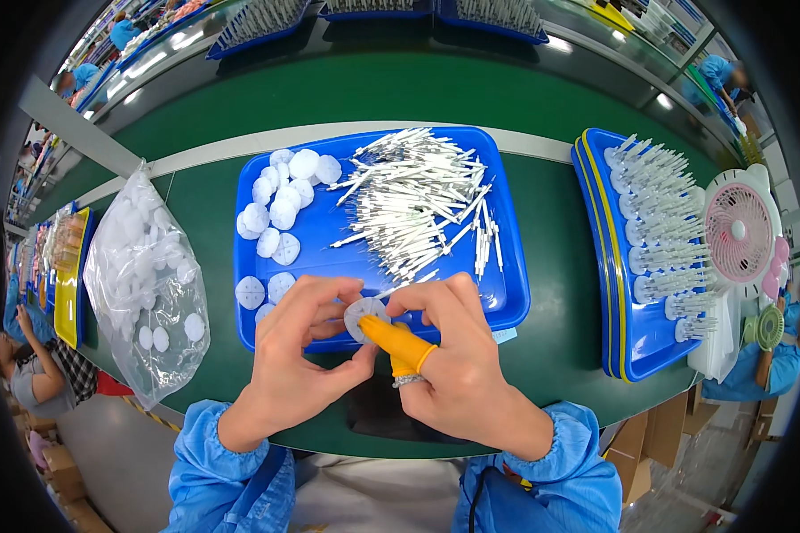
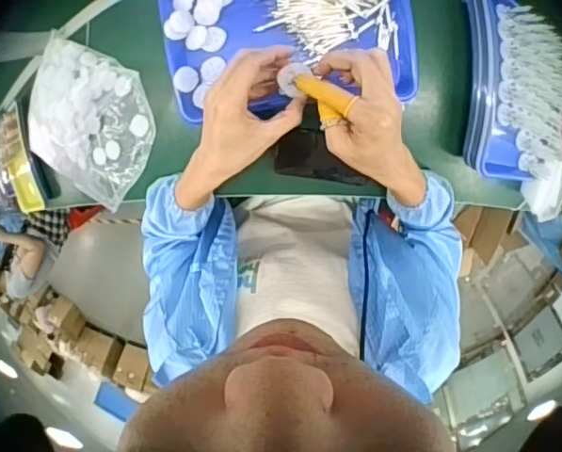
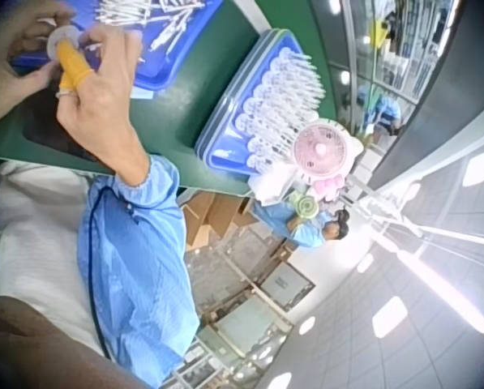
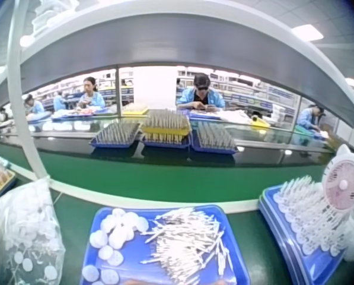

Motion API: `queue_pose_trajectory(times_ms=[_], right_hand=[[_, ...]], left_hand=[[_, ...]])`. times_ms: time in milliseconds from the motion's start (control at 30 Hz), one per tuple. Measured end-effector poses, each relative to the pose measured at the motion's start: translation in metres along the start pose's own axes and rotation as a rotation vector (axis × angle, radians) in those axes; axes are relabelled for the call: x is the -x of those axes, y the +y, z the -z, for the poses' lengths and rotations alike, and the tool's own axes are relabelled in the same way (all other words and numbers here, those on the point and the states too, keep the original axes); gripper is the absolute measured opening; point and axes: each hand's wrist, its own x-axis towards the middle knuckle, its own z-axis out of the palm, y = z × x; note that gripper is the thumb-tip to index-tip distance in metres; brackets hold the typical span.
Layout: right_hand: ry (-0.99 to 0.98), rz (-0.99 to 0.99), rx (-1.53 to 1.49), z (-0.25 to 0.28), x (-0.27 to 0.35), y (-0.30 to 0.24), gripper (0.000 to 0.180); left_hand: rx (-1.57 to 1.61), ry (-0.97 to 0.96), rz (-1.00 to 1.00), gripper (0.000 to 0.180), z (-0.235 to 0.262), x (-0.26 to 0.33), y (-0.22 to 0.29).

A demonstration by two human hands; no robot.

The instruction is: The person inserts thin white sticks into small white circular discs at a factory workstation. They pick up a disc and a stick, insert the stick into the center of the disc, and place the finished item into a blue tray. The person repeats this process continuously, occasionally refilling their supply of sticks from a plastic container.

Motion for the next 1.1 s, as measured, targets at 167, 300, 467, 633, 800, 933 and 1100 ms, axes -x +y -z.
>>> queue_pose_trajectory(times_ms=[167,300,467,633,800,933,1100], right_hand=[[0.010,0.034,0.026,-0.002,0.000,-0.002,0.051],[-0.038,0.050,0.015,-0.003,0.001,-0.001,0.048],[0.014,0.014,-0.003,-0.010,0.001,-0.001,0.034],[-0.011,0.000,-0.081,-0.007,0.006,-0.003,0.027],[-0.022,-0.062,-0.060,-0.003,0.003,-0.007,0.031],[0.085,-0.110,-0.075,0.004,0.004,-0.004,0.041],[-0.194,-0.487,-0.555,0.022,0.023,-0.001,0.029]], left_hand=[[0.005,-0.005,0.007,0.057,0.002,0.000,0.000],[-0.035,-0.029,0.010,0.057,0.002,-0.001,0.003],[-0.035,-0.023,0.033,0.056,0.001,-0.001,0.005],[-0.017,-0.014,0.022,0.055,0.001,0.000,0.001],[0.000,0.004,0.038,0.056,0.006,0.001,0.000],[0.239,0.001,0.059,0.056,0.004,0.002,-0.002],[0.577,-0.151,0.079,0.065,0.004,0.007,-0.004]])
